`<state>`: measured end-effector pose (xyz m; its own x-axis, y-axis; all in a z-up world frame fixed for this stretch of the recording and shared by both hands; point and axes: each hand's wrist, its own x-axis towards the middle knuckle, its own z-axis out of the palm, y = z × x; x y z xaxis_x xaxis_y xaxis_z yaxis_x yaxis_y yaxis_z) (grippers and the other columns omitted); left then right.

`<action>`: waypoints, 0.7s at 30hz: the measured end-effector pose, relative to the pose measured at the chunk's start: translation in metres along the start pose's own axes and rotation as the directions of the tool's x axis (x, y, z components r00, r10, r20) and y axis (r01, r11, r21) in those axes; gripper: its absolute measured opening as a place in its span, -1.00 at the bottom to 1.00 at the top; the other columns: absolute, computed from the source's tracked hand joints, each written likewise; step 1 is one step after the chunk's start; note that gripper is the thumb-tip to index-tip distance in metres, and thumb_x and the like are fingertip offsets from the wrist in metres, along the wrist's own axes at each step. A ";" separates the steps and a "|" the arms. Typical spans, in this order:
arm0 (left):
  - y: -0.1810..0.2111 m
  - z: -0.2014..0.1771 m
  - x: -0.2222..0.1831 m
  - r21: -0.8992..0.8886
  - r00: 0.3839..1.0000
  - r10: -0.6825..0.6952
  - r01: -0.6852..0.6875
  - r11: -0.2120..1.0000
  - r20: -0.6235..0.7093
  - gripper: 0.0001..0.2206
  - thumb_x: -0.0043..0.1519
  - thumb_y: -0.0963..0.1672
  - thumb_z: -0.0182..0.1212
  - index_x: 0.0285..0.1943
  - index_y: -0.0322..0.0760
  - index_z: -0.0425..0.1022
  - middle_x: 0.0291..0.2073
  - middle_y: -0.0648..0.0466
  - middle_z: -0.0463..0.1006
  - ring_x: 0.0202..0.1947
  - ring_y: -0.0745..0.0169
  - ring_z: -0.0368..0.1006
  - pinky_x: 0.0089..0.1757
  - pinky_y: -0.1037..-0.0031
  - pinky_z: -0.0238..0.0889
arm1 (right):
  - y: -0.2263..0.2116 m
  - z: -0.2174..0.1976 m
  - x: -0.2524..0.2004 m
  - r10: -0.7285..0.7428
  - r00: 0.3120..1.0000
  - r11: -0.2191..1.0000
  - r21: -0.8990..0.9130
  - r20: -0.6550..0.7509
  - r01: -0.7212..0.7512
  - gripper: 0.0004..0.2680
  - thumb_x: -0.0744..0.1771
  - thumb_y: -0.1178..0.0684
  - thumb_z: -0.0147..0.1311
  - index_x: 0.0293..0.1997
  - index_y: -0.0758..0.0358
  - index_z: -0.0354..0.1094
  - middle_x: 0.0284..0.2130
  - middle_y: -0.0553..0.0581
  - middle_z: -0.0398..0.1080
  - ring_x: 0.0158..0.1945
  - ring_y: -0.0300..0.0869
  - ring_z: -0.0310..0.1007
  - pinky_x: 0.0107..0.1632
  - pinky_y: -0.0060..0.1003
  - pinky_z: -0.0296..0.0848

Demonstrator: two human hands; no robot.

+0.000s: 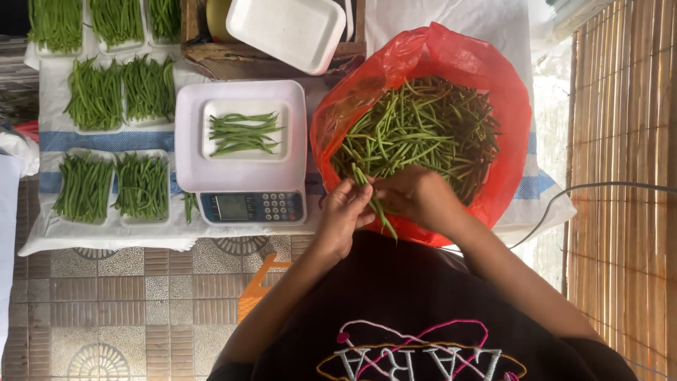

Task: Sorting and weighing green beans from a large bag into individual trays for packaging.

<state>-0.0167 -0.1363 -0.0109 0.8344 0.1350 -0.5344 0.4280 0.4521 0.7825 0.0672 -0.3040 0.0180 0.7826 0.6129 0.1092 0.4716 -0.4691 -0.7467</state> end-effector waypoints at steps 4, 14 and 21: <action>0.019 0.000 -0.002 -0.128 0.997 0.070 -0.066 0.990 0.024 -0.74 0.35 -0.06 0.18 0.13 -0.26 0.46 0.01 -0.15 0.61 -0.03 -0.12 0.60 -0.11 0.12 0.51 | 0.103 -0.020 0.017 0.264 0.944 0.906 -0.285 -0.200 -0.313 -0.85 0.37 0.07 0.20 0.03 -0.06 0.58 -0.33 0.06 0.58 -0.29 0.09 0.58 -0.26 -0.02 0.53; 0.017 -0.006 0.002 -0.133 0.997 0.075 -0.070 0.989 0.030 -0.74 0.37 -0.09 0.14 0.16 -0.31 0.41 0.02 -0.20 0.62 -0.04 -0.12 0.60 -0.11 0.13 0.51 | 0.114 -0.020 0.009 0.351 0.923 0.788 -0.481 -0.161 -0.384 -0.85 0.42 0.06 0.10 0.09 0.12 0.55 -0.34 0.15 0.56 -0.27 0.10 0.61 -0.24 0.03 0.61; 0.017 -0.002 0.007 -0.127 0.996 0.069 -0.063 0.990 0.048 -0.74 0.37 -0.10 0.13 0.17 -0.32 0.40 0.05 -0.21 0.60 -0.03 -0.15 0.60 -0.09 0.11 0.50 | 0.037 -0.054 -0.003 0.346 0.910 0.900 0.355 -0.228 -0.253 -0.74 0.35 0.22 0.01 0.14 0.13 0.52 -0.19 0.16 0.57 -0.20 -0.17 0.53 -0.10 -0.27 0.50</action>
<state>-0.0046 -0.1262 -0.0016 0.8779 0.1233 -0.4626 0.3271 0.5512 0.7676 0.1039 -0.3577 0.0260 0.9681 0.2502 -0.0094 0.0819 -0.3520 -0.9324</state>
